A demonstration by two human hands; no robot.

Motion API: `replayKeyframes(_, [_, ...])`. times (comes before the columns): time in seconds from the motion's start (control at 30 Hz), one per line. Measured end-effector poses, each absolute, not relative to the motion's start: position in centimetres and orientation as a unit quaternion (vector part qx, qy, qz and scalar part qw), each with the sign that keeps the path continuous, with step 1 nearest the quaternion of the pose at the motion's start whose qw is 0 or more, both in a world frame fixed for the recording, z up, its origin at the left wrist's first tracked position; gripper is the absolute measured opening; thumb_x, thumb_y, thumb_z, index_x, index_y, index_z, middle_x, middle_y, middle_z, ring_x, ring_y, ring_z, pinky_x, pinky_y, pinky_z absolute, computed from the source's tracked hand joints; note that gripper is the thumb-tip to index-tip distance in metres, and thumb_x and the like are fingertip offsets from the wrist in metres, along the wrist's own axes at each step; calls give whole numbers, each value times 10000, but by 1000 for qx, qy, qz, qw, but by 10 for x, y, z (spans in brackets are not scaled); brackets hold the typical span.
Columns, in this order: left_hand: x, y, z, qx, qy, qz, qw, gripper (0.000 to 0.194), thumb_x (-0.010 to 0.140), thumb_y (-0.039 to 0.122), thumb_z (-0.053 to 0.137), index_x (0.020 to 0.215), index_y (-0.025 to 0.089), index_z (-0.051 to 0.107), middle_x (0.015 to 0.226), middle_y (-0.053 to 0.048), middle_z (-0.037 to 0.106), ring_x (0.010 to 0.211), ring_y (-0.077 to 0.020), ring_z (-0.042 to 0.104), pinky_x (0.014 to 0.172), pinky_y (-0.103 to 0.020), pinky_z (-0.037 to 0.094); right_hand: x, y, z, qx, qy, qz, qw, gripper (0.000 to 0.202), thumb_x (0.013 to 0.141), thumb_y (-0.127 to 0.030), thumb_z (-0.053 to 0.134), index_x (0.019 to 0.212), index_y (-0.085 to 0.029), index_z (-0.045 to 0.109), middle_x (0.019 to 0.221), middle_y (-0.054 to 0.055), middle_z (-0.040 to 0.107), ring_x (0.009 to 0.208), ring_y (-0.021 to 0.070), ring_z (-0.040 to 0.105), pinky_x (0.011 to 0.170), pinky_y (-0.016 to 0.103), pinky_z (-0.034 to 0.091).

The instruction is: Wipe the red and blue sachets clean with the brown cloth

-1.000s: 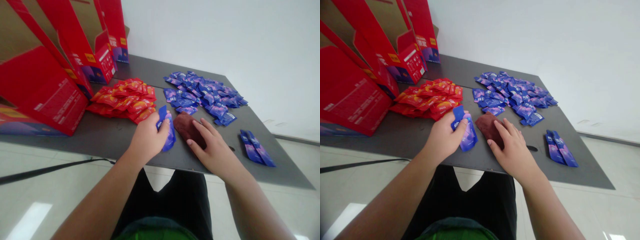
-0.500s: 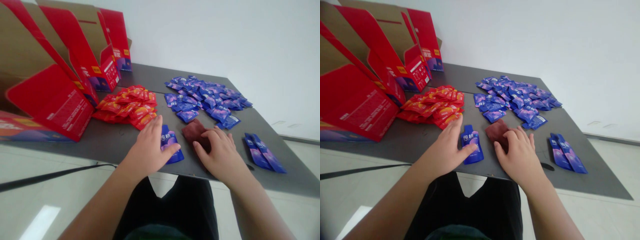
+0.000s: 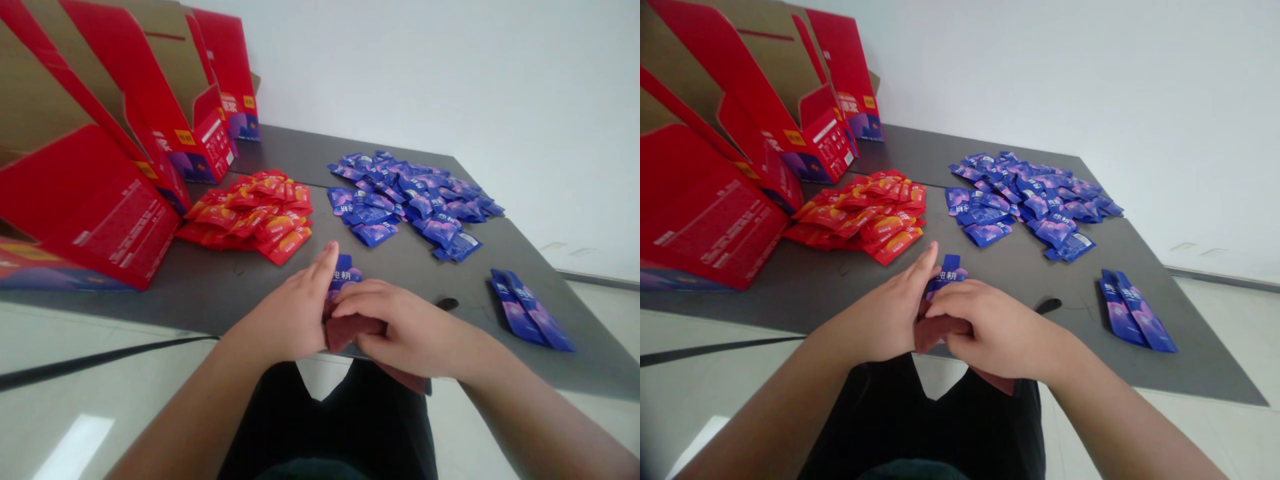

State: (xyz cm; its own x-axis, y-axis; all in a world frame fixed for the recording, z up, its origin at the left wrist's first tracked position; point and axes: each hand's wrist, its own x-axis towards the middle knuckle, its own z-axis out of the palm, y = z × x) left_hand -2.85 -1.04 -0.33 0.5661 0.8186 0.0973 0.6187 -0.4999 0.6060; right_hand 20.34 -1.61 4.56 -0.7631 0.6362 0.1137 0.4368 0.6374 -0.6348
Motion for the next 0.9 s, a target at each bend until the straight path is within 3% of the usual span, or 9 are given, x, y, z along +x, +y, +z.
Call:
replayKeyframes(0.07, [-31,-8,-2,849,413,189,269,1247,901,457,808,1748,196,-69,1803,-249,192,1601,-385,411,1220,-527,475,200,-13,45,-279,-897,309,148,348,881,-22,643,1085,-287,742,1133,-6,790,1096,212,726,1134,433,500])
replayKeyframes(0.17, [-30,-6,-2,852,411,186,266,1376,809,435,912,1749,215,-69,1801,-237,215,1612,-390,389,1245,-532,450,197,-2,39,-290,-903,279,151,249,923,-97,701,1075,-285,760,1094,-11,792,1082,212,719,1154,461,466])
replayKeyframes(0.37, [-28,-7,-3,839,435,167,283,1427,775,456,957,1753,182,-46,1788,-236,259,1619,-375,379,1271,-511,421,200,23,25,-330,-911,202,142,279,919,-69,663,1087,-258,782,1156,37,782,1142,250,711,1108,459,512])
replayKeyframes(0.47, [-28,-10,-6,843,433,175,267,1404,792,463,941,1752,201,-50,1810,-227,180,1650,-380,302,1293,-538,379,206,32,17,-356,-911,147,148,243,947,-116,643,1136,-220,756,1226,86,768,1156,288,709,1068,481,548])
replayKeyframes(0.57, [-29,-13,-9,847,436,194,233,1405,787,572,917,1752,197,-33,1810,-234,171,1666,-421,223,1317,-602,305,213,34,13,-364,-907,113,179,271,1002,-121,562,1196,-220,723,1291,98,753,1191,290,708,1070,480,554])
replayKeyframes(0.67, [-28,-13,-10,841,451,195,227,1232,902,683,754,1749,149,36,1799,-248,199,1665,-435,213,1331,-639,237,218,28,15,-380,-892,83,232,353,1008,-113,535,1311,-237,666,1371,101,729,1240,287,698,1094,481,546])
replayKeyframes(0.73, [-27,-12,-10,838,459,192,225,1034,1007,627,630,1742,131,98,1787,-241,252,1659,-393,268,1338,-607,235,220,22,16,-385,-882,85,258,366,1017,-127,531,1349,-243,635,1386,102,718,1262,278,687,1116,470,534])
replayKeyframes(0.8, [-26,-10,-10,842,460,190,209,946,1021,564,627,1726,114,187,1768,-235,314,1644,-365,324,1339,-570,249,219,18,16,-372,-883,116,261,336,1033,-157,537,1345,-242,630,1366,99,719,1266,262,682,1125,451,529])
replayKeyframes(0.9, [-25,-8,-10,851,457,182,183,967,959,560,722,1689,85,303,1734,-240,388,1613,-380,387,1324,-553,292,217,18,14,-349,-895,146,237,306,1064,-238,559,1362,-239,630,1368,98,718,1288,260,668,1139,455,512])
